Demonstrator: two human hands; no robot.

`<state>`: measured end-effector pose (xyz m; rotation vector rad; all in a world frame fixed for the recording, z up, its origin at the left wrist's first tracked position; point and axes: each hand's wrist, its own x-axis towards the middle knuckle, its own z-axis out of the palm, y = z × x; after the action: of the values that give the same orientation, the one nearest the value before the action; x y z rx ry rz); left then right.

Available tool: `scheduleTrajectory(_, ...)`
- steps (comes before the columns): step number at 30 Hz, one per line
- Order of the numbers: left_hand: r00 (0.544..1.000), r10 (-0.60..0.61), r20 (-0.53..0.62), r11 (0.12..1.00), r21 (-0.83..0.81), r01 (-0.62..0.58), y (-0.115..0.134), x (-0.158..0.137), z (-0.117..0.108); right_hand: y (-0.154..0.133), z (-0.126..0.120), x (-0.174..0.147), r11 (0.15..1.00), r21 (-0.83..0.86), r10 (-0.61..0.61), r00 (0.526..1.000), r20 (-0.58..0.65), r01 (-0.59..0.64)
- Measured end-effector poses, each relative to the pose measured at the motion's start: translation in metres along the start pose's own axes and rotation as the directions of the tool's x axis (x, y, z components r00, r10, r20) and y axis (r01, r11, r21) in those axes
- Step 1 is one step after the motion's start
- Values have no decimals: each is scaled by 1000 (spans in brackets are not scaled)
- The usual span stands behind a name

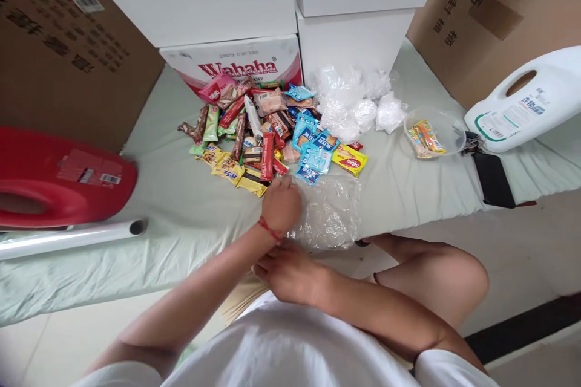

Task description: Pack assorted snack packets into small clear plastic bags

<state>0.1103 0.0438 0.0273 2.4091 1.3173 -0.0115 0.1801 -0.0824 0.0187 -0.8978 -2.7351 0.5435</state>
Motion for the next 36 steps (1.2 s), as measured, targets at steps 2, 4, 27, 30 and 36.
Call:
scheduleTrajectory(2, 981, -148, -122, 988, 36, 153, 5, -14, 10, 2, 0, -7, 993, 114, 5, 1000, 20, -7)
scheduleTrajectory(4, 953, -205, -221, 974, 46, 221, 5, -25, 19, 11, -5, -21, 972, 214, 113, 990, -82, -93)
scheduleTrajectory(27, 967, 165, -194, 986, 21, -164, -16, -23, 23, 171, -115, -76, 478, -114, 736, 468, -490, -871)
scheduleTrajectory(30, 965, 161, -208, 987, 31, -158, -16, -24, 22, 191, -114, -56, 417, -206, 817, 465, -342, -885)
scheduleTrajectory(36, 968, 61, -245, 998, -9, -65, -19, -27, 22, 202, -122, -78, 331, -278, 861, 409, -301, -902)
